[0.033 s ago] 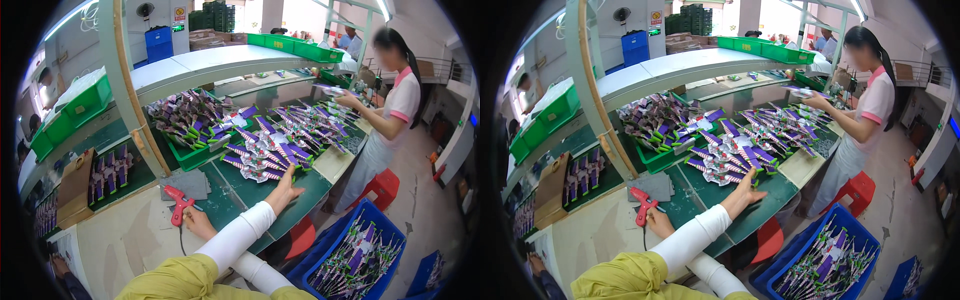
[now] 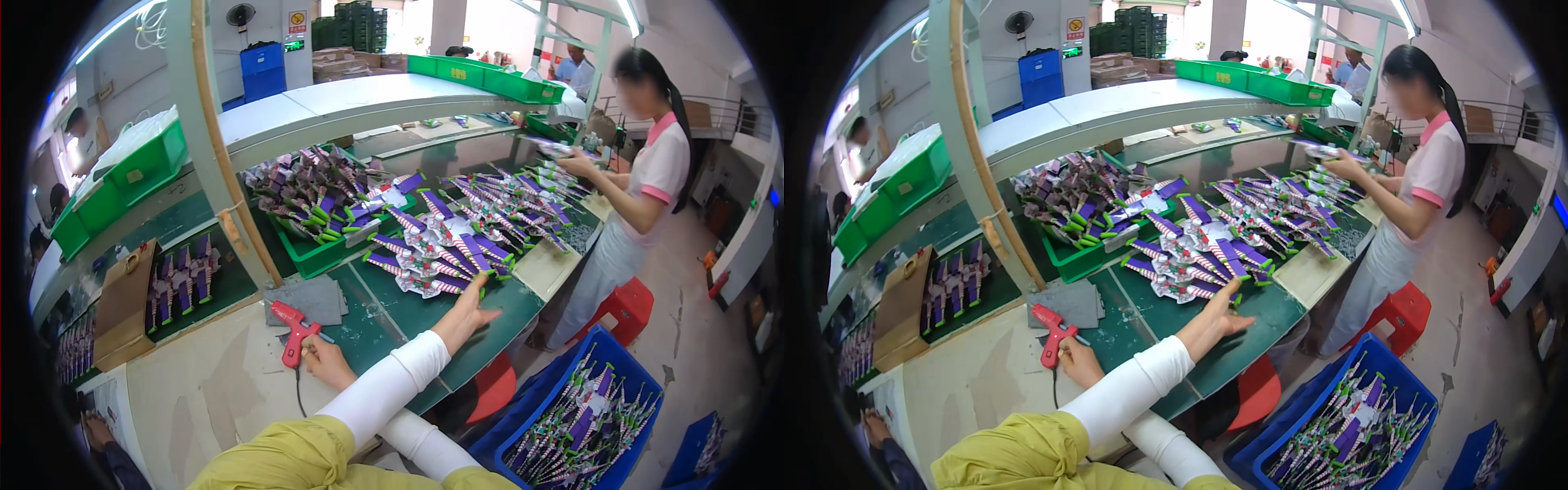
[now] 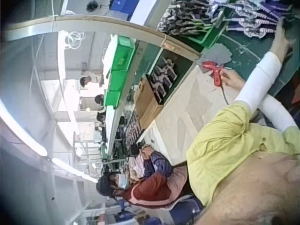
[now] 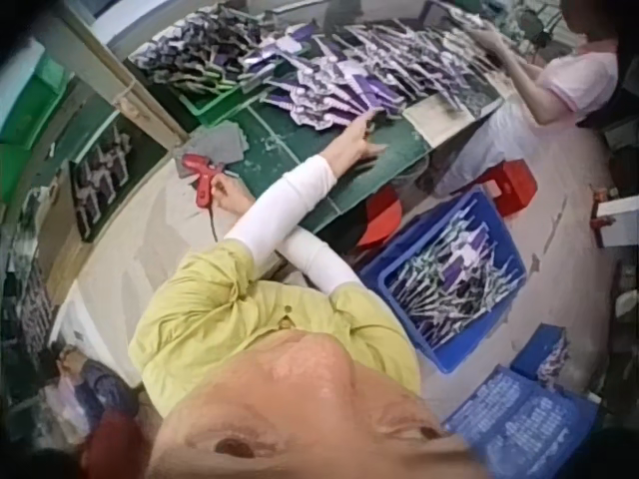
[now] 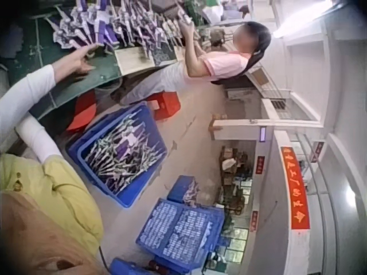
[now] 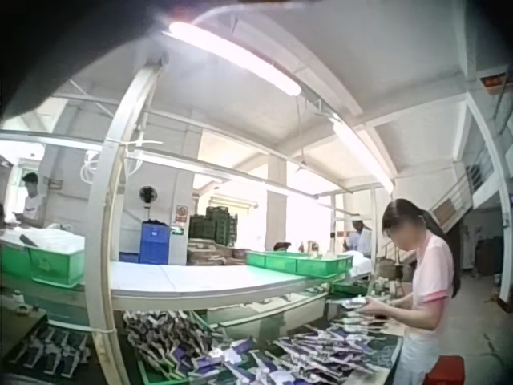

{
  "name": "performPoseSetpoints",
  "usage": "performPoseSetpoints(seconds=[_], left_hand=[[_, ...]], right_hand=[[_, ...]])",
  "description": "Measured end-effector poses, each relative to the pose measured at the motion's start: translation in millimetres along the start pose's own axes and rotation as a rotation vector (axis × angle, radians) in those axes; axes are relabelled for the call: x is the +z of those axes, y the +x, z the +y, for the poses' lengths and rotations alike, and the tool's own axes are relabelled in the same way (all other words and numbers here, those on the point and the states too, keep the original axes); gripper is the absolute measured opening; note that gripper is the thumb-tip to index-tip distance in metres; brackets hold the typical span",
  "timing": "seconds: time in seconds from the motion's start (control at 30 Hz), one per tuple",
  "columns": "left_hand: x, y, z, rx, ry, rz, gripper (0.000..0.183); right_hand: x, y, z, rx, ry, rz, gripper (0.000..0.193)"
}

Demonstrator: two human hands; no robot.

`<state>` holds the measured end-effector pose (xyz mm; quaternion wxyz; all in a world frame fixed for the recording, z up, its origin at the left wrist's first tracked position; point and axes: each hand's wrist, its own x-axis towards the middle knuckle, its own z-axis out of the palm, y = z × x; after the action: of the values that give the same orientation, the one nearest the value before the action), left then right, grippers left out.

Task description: Assembling and glueing plastic and paper toy airplane wings in a factory setting.

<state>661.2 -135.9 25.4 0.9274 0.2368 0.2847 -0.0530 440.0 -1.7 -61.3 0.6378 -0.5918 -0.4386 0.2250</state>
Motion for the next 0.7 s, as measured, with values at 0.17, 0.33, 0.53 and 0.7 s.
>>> performPoseSetpoints(seconds=[0.17, 0.33, 0.53, 0.7], left_hand=[[-32, -80, 26, -0.109, 0.227, -0.127, 0.072], [-93, -209, 59, 0.327, 0.459, -0.185, 0.04], [-232, -320, 48, 0.849, 0.606, -0.116, 0.031], [-323, -390, 4, 0.956, 0.526, 0.118, 0.023]], right_hand=[[1, 1, -18, 0.218, 0.025, -0.078, 0.024], [12, -4, -17, 0.151, -0.048, -0.001, 0.049], [9, -4, 25, 0.289, 0.45, 0.056, 0.083], [61, 9, -20, -0.012, -0.729, 0.41, 0.11]])
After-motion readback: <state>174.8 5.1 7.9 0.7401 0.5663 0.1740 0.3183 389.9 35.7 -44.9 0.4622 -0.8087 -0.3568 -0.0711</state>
